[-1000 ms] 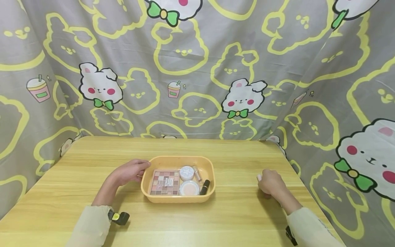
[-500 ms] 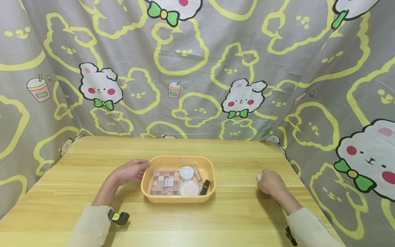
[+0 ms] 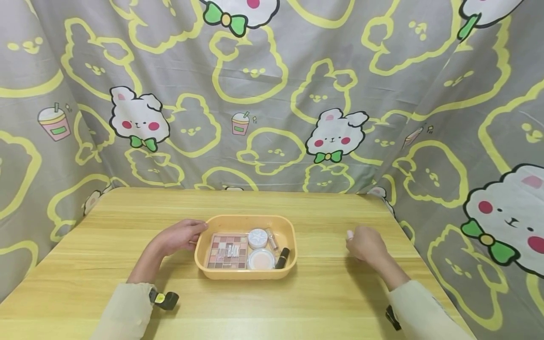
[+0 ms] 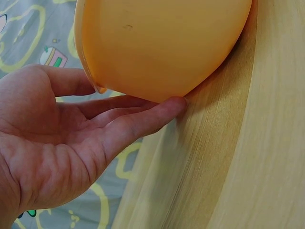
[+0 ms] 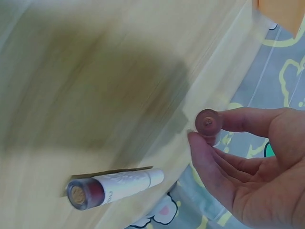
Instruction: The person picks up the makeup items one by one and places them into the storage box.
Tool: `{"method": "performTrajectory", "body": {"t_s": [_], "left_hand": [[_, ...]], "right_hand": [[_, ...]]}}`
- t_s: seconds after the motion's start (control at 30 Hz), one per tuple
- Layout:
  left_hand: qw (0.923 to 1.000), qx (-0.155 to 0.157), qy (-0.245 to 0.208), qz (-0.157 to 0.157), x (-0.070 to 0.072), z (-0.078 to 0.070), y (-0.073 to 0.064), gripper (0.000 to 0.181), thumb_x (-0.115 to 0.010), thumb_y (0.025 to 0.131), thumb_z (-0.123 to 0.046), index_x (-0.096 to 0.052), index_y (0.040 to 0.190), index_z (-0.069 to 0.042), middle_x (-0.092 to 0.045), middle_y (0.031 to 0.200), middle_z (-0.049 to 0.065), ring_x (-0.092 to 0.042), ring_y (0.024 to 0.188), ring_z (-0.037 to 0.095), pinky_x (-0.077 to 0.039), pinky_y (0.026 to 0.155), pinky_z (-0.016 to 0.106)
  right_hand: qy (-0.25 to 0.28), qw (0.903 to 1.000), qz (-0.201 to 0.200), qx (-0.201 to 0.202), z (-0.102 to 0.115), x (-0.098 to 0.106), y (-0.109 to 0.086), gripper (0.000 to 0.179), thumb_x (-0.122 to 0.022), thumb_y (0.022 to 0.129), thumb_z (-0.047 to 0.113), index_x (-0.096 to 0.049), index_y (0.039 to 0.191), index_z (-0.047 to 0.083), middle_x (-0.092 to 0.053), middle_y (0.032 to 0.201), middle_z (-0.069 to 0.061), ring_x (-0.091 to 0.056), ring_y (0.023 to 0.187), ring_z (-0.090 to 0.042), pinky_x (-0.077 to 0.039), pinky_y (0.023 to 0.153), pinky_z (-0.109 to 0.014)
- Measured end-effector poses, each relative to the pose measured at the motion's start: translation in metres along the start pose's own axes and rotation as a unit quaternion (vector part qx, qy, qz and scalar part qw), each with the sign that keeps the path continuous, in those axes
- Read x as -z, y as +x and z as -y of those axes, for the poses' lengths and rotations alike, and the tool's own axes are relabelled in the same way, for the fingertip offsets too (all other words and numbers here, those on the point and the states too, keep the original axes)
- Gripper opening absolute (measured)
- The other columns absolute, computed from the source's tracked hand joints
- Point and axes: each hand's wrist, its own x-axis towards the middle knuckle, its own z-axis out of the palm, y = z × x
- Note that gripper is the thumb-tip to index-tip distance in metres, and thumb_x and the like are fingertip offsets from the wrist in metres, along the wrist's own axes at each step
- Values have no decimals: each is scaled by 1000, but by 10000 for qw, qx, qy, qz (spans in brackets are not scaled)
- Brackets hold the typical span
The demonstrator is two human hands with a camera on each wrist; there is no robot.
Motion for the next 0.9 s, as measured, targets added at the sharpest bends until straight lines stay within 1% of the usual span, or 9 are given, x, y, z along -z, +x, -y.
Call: {"method": "performTrajectory", "body": {"t_s": [0.1,0.2,0.37,0.53,0.73,0.8,0.9], "left_hand": [[10000,7,13,-2,0,0,0,54,-37,110,-24,-37,147,16,-58,136,30,-61,124,37,-59,93,43],[9999,68,-11,-81,0,0,1,54,-38,110,-24,-39,147,14,-59,135,28,-62,123,35,-59,92,42],[9999,80,1,-108,0,-1,1,53,-38,110,-25,-40,147,13,-60,135,27,-63,122,34,-59,92,42],[9999,78,-16,-110,1,-1,1,53,-37,110,-24,-39,148,14,-60,135,27,-63,122,34,-60,92,42],[9999,79,14,-119,1,0,1,53,-37,111,-25,-39,148,14,-59,135,27,-63,122,34,-60,91,42],[9999,90,7,-135,1,0,2,53,-38,110,-25,-39,148,13,-59,135,27,-63,122,33,-60,91,41],[9999,83,18,-124,1,1,1,54,-38,110,-25,-39,148,14,-59,135,27,-63,122,34,-60,91,41]], "right_hand": [[-81,9998,-178,88,5,0,2,42,-51,98,16,-55,57,10,-51,42,1,-49,44,-17,-37,50,-29],[-62,9994,-298,132,11,-1,3,42,-53,98,16,-55,57,10,-53,43,-1,-51,44,-18,-38,49,-30],[103,9992,-379,99,20,-2,5,34,-58,95,14,-57,61,9,-58,48,-3,-55,46,-17,-40,48,-30],[160,9987,-482,84,29,-4,8,27,-62,92,15,-59,66,7,-59,52,-2,-56,49,-18,-40,50,-30],[63,9978,-638,163,37,-6,14,20,-65,91,18,-67,83,0,-65,65,-5,-59,57,-19,-44,54,-31],[97,9973,-696,200,40,-7,16,22,-66,90,18,-69,90,-4,-68,71,-8,-60,59,-19,-46,55,-32],[210,9965,-778,222,44,-9,18,26,-70,87,16,-70,99,-7,-70,75,-10,-62,59,-18,-48,56,-33]]}}
